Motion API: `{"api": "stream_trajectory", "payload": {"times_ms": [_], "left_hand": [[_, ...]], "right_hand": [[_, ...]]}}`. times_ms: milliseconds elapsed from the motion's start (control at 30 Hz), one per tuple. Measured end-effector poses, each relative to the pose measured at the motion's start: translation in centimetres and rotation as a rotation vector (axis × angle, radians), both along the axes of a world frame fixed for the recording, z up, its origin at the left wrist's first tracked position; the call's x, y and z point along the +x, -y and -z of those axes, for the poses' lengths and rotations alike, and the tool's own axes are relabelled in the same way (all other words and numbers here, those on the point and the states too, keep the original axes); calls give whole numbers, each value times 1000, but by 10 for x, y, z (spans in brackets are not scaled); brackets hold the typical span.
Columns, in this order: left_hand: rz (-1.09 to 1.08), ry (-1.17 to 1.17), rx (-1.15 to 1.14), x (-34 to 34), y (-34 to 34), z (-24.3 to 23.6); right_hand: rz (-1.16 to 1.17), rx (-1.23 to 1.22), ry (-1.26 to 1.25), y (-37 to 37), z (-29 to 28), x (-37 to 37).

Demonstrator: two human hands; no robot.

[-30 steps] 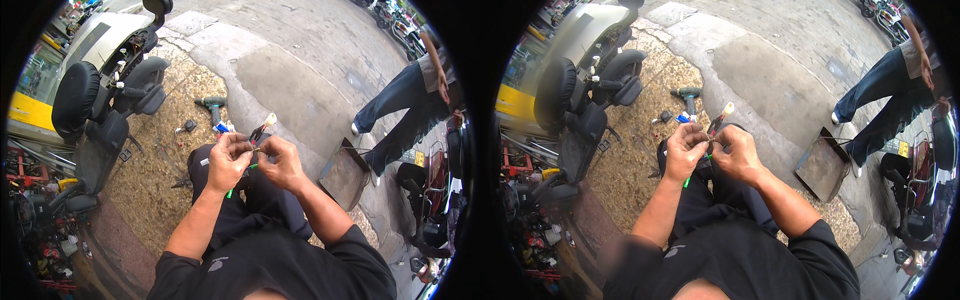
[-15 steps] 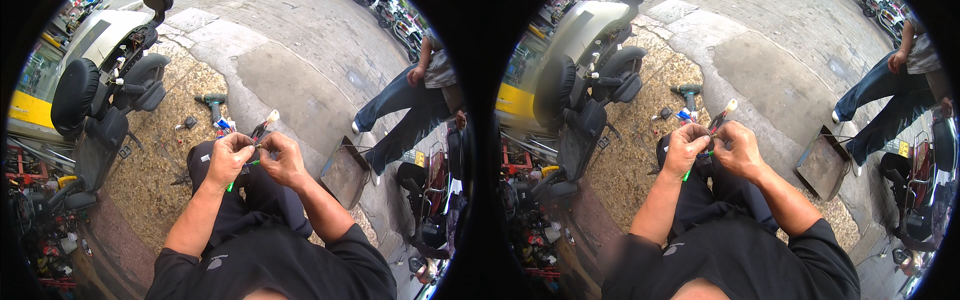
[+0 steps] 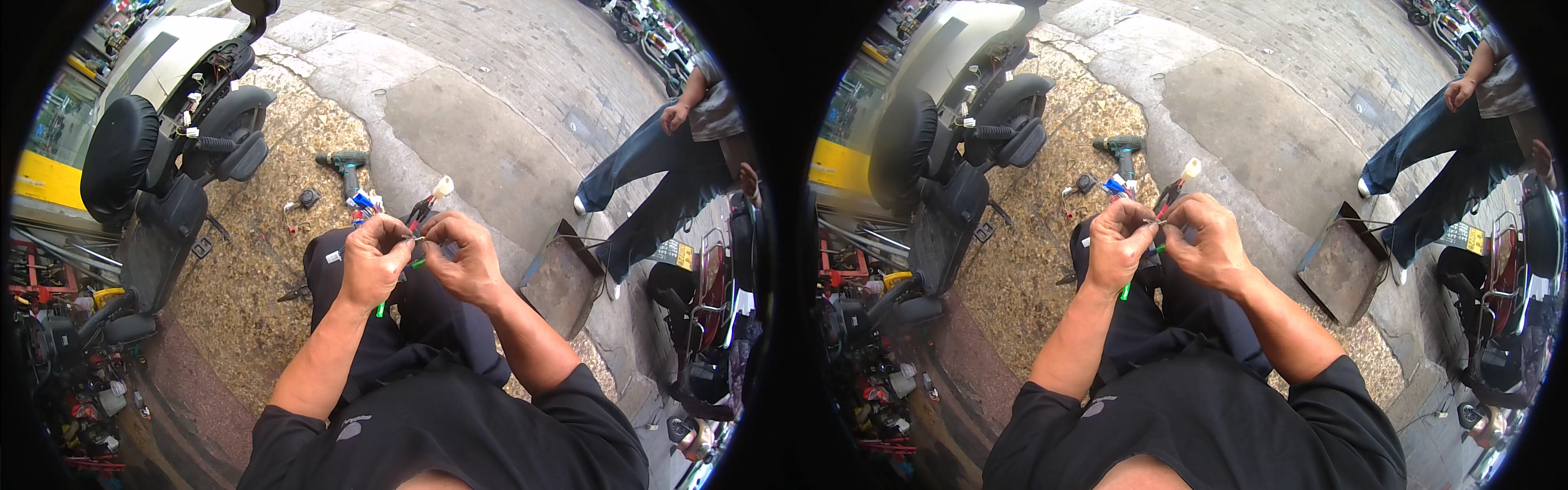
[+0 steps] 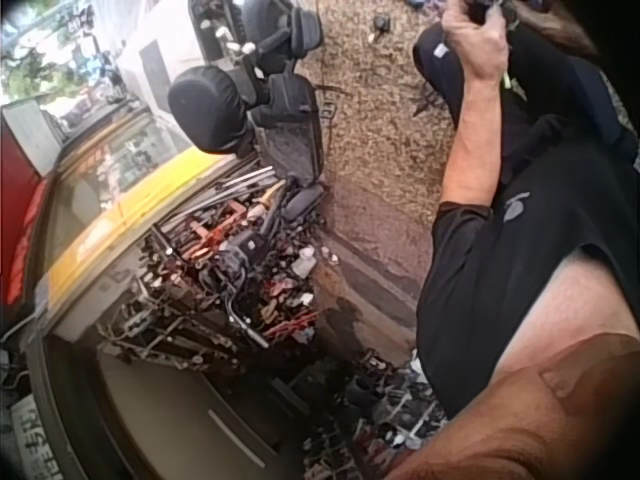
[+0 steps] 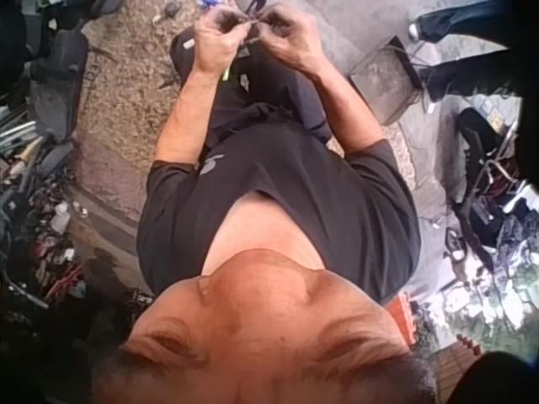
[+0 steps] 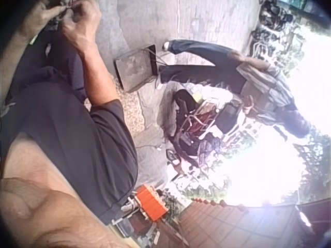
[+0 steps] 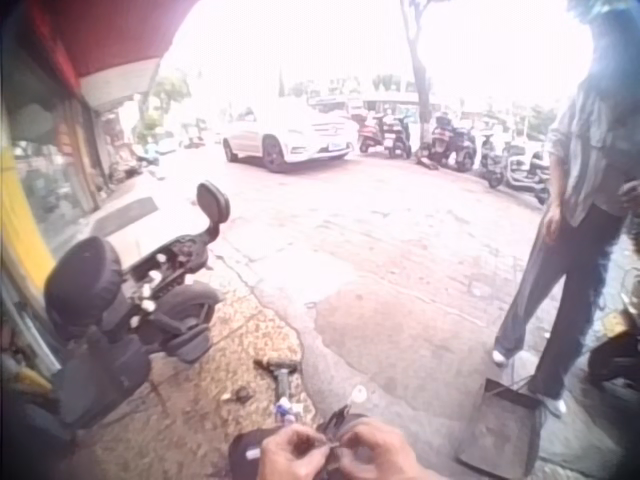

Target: The person sits on the ground and repairs a multi-wire electrical harness. They strip wire ends, twist conductors, and use pliers to crimp connectors onto the wires. The work is performed over the lap with tools and parts visible nearby.

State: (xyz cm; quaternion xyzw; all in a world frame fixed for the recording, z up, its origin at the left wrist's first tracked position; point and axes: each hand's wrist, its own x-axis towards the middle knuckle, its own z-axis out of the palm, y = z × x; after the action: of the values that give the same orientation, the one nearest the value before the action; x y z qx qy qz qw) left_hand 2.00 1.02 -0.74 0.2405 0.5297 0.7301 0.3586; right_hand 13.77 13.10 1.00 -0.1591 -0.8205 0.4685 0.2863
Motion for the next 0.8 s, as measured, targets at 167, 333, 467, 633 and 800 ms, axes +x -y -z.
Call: {"api": "stream_trajectory", "payload": {"times_ms": [167, 333, 467, 633, 800], "left_hand": [[10, -31, -31, 1, 4, 2], [0, 42, -3, -4, 4, 3], [-11, 181, 8, -11, 4, 3], [-2, 377, 68, -21, 4, 6], [16, 534, 118, -27, 4, 10]], "right_hand": [[36, -20, 27, -13, -10, 3], [14, -38, -10, -25, -17, -1], [131, 38, -91, -19, -18, -2], [186, 18, -33, -6, -16, -2], [227, -40, -102, 4, -6, -8]]}}
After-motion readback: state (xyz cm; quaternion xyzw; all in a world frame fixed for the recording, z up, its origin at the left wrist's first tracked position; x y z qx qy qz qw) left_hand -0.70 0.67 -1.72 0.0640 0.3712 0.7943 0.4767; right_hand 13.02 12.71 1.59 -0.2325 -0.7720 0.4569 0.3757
